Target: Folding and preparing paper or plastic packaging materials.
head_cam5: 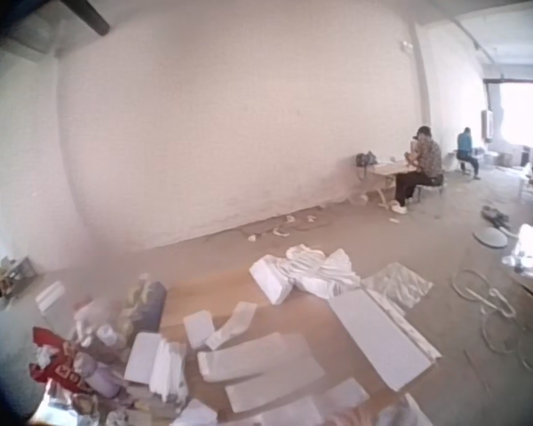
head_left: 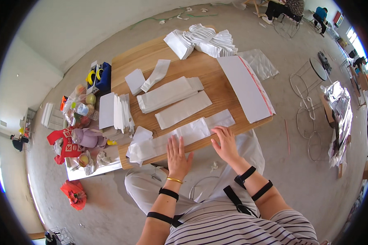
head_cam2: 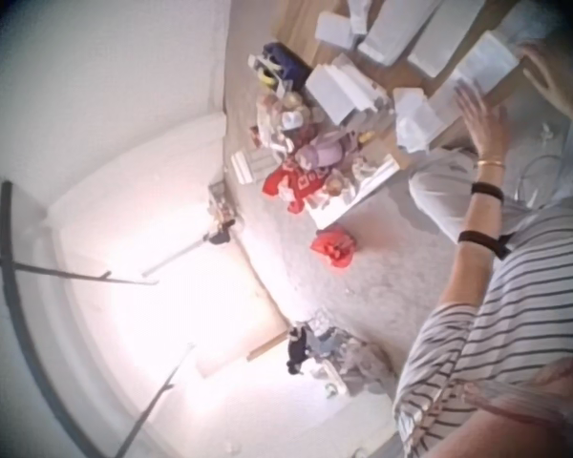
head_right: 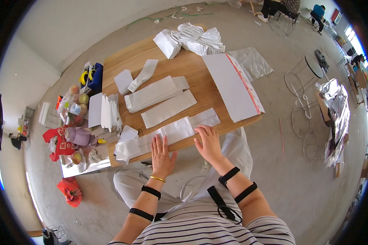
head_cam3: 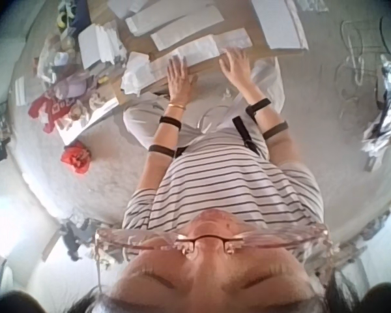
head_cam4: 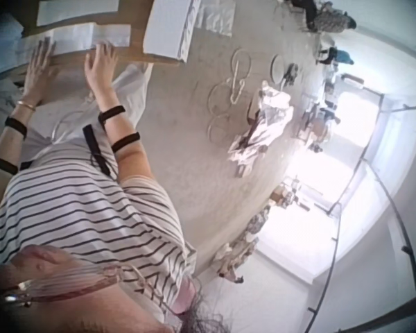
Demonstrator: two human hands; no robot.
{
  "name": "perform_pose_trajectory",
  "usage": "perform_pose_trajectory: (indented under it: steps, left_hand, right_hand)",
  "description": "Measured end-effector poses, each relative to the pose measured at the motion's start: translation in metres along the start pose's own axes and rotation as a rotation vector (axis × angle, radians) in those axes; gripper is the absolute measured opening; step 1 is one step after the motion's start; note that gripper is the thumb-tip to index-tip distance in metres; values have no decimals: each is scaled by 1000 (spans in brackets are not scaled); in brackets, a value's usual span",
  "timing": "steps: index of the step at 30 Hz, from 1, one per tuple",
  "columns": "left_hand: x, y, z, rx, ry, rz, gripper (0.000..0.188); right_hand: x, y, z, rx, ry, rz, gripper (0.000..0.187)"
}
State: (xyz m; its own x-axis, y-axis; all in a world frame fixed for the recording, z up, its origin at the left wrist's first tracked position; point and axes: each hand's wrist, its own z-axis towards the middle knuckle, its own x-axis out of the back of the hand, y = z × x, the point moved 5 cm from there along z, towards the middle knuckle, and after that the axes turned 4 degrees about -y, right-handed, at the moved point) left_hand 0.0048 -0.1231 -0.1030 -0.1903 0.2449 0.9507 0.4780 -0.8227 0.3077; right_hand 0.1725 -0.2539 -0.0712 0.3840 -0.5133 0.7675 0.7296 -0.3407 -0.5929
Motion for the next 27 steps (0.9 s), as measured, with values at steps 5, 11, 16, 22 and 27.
perform_pose_trajectory:
  steps: [5, 11, 16, 22, 27]
  left_hand:
    - [2, -8, -3, -13, -17, 17, 83]
    - [4, -7, -4, -39, -13, 32, 80]
    - [10, 11, 1, -90, -46, 73, 81]
    - [-1, 68, 47, -283, -92, -3, 83]
    - [-24, 68, 64, -263, -86, 9, 85]
  right_hand:
    - [6, 38, 8, -58, 118, -58, 44]
    - [14, 83, 25, -275, 258, -259, 40]
    - [8, 97, 34, -363, 186, -290, 41]
    - [2, 107, 41, -515, 105, -227, 40]
    - [6, 101, 42, -528, 141, -218, 37]
